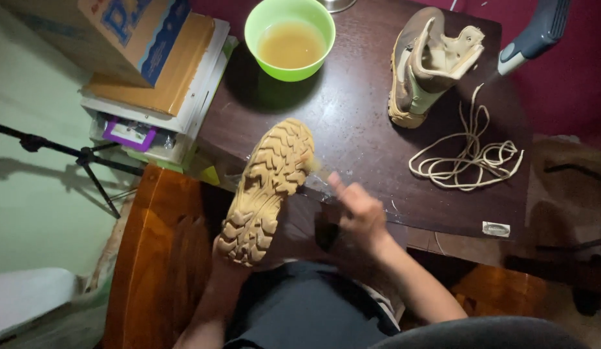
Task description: Cleaning and applying a liquid solution to the sole of a tactical boot using a small brush at a workbench.
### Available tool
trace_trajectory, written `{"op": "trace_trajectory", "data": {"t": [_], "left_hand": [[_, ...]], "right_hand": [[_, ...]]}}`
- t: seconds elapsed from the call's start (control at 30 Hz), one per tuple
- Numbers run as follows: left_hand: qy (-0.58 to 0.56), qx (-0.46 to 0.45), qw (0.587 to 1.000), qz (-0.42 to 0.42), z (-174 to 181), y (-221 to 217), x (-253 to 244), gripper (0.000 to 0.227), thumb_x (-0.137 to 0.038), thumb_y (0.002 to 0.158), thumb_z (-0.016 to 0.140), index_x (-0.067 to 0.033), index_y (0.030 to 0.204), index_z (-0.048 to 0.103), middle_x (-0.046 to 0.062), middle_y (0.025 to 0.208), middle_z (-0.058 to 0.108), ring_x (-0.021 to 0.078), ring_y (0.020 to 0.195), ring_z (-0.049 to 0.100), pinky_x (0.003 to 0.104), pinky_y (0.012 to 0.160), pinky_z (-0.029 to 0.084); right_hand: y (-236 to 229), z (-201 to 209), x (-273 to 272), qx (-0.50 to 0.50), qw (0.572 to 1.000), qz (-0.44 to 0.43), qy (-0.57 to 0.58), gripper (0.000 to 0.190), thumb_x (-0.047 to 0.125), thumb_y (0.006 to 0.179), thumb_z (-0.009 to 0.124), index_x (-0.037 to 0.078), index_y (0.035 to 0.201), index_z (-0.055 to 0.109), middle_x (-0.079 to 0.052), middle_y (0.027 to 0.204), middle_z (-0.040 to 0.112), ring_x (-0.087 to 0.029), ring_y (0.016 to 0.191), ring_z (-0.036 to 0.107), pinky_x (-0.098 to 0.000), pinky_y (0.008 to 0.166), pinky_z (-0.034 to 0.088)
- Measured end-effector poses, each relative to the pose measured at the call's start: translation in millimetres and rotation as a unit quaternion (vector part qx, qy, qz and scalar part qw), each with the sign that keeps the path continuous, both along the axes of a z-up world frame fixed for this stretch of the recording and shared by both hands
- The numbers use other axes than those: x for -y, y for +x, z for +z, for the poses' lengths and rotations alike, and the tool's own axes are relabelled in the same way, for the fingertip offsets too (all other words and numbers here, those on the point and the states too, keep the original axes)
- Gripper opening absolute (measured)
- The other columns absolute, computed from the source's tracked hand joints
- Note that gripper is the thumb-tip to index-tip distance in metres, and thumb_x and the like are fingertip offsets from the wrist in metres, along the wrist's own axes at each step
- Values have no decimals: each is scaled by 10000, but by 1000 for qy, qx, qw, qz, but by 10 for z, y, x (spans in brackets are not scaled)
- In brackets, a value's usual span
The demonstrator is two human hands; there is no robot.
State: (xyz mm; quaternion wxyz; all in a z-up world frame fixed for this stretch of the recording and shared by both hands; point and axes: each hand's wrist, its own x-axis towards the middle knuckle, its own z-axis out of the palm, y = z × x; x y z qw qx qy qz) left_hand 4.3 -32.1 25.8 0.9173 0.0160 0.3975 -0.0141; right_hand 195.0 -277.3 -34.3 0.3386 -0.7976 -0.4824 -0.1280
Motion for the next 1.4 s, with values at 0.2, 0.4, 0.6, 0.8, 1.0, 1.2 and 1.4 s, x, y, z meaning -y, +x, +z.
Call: {"op": "trace_trajectory", "data": {"t": [0.2,0.4,0.6,0.8,1.0,1.2,1.4], "left_hand": [[-15,21,1000,14,130,-24,61,390,-419,960,630,-39,999,711,177,952,728,372,971,713,540,954,508],[-35,40,998,19,263,10,141,401,-434,957,647,-40,959,723,172,913,739,371,941,727,543,934,516],[-9,-15,999,28,817,413,180,345,-349,938,700,-15,857,668,144,809,693,346,805,730,447,763,593],[18,22,998,56,552,854,315,282,-329,832,716,-51,783,702,95,653,646,271,571,658,393,508,510],[37,32,998,45,851,1002,450,239,-204,899,682,35,893,687,189,786,730,290,660,735,343,627,581],[34,64,995,69,412,986,461,332,-189,895,678,61,1111,704,229,1056,756,333,894,762,432,839,597],[84,23,992,87,328,1002,420,439,-213,842,761,60,1181,704,231,1106,756,342,952,752,425,875,597]], "right_hand": [[-515,583,-61,28,996,83,-25,494,230,955,407,230,1386,648,43,768,554,-184,549,622,-302,484,528],[-123,850,-62,16,997,38,63,502,112,970,442,119,1443,609,-78,697,515,-300,565,590,-389,498,490],[-42,866,-97,70,996,25,57,448,169,920,493,96,1298,721,-37,705,541,-244,530,563,-385,492,485],[-240,798,47,13,996,80,26,480,126,879,537,177,1323,711,44,677,574,-171,478,577,-323,475,490],[353,1085,-4,120,990,-8,76,466,44,986,483,15,1430,623,-98,632,459,-277,502,527,-338,470,427],[383,986,113,182,978,75,63,327,31,1008,473,1,1165,757,-68,626,472,-234,486,475,-266,438,413],[-217,1197,79,131,981,140,-7,415,91,868,545,149,1222,755,6,682,537,-188,517,551,-314,490,515]]}}
